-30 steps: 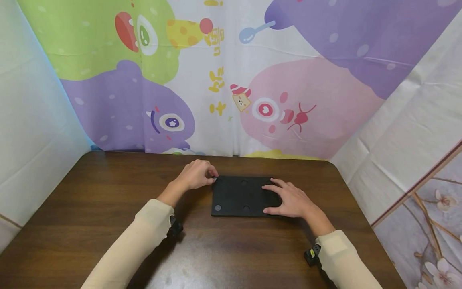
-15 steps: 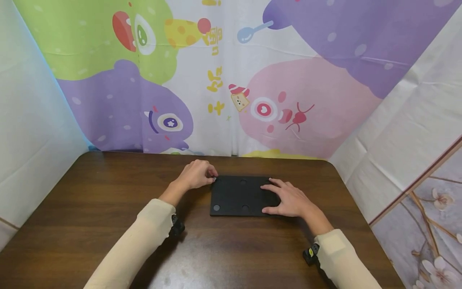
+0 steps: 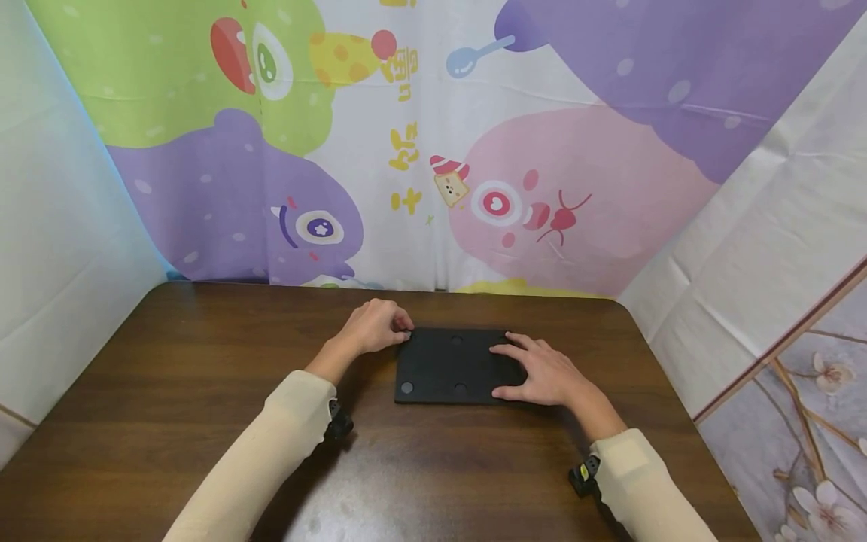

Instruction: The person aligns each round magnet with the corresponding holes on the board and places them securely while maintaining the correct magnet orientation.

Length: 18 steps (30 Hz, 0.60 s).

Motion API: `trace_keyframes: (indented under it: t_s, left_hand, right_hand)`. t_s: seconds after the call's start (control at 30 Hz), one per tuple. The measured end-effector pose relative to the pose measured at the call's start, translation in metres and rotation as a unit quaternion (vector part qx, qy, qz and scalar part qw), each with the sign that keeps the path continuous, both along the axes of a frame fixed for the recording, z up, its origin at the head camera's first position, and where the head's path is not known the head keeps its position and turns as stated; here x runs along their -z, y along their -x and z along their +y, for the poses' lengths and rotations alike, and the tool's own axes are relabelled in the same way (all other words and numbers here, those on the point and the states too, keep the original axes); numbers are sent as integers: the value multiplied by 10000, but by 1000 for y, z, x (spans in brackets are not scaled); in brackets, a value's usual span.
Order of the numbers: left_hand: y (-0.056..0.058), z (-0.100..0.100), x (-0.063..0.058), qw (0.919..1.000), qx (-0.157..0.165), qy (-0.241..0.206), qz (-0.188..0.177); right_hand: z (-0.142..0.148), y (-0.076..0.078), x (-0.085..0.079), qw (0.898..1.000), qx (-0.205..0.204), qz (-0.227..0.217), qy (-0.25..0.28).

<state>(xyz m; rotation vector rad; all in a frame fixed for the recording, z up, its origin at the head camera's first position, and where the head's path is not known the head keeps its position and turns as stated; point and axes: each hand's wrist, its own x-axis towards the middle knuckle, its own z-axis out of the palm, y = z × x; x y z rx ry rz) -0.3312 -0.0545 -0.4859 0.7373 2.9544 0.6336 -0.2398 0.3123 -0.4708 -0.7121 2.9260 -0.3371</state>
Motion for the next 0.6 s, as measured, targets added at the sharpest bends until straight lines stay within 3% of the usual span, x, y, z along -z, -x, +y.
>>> trace_keyframes:
  t_s: [0.17, 0.23, 0.3, 0.33, 0.43, 0.53, 0.57, 0.6]
  left_hand:
    - [30, -1, 36, 9999, 89, -24, -42]
    - [30, 1, 36, 9999, 57, -100, -109]
    - [20, 2, 24, 9999, 39, -47, -138]
    - [20, 2, 25, 9999, 82, -79, -86]
    - [-4, 5, -3, 9998, 11, 66, -164]
    - [-4, 6, -2, 9999, 38, 85, -77]
    - [-11, 7, -11, 9999, -20, 114, -102]
    - [-11, 8, -11, 9998, -26, 140, -100]
  right_hand:
    - [0, 0, 1, 10000, -1, 16, 9]
    - [0, 0, 1, 10000, 3, 16, 16]
    - [0, 0, 1, 10000, 5, 11, 22]
    - [0, -1, 1, 10000, 5, 12, 27]
    - [0, -1, 1, 10000, 11, 19, 21]
    - [0, -1, 0, 10000, 15, 10, 17]
    - [-1, -1, 0, 10000, 16, 9, 14]
    - [-1, -1, -1, 10000, 15, 6, 10]
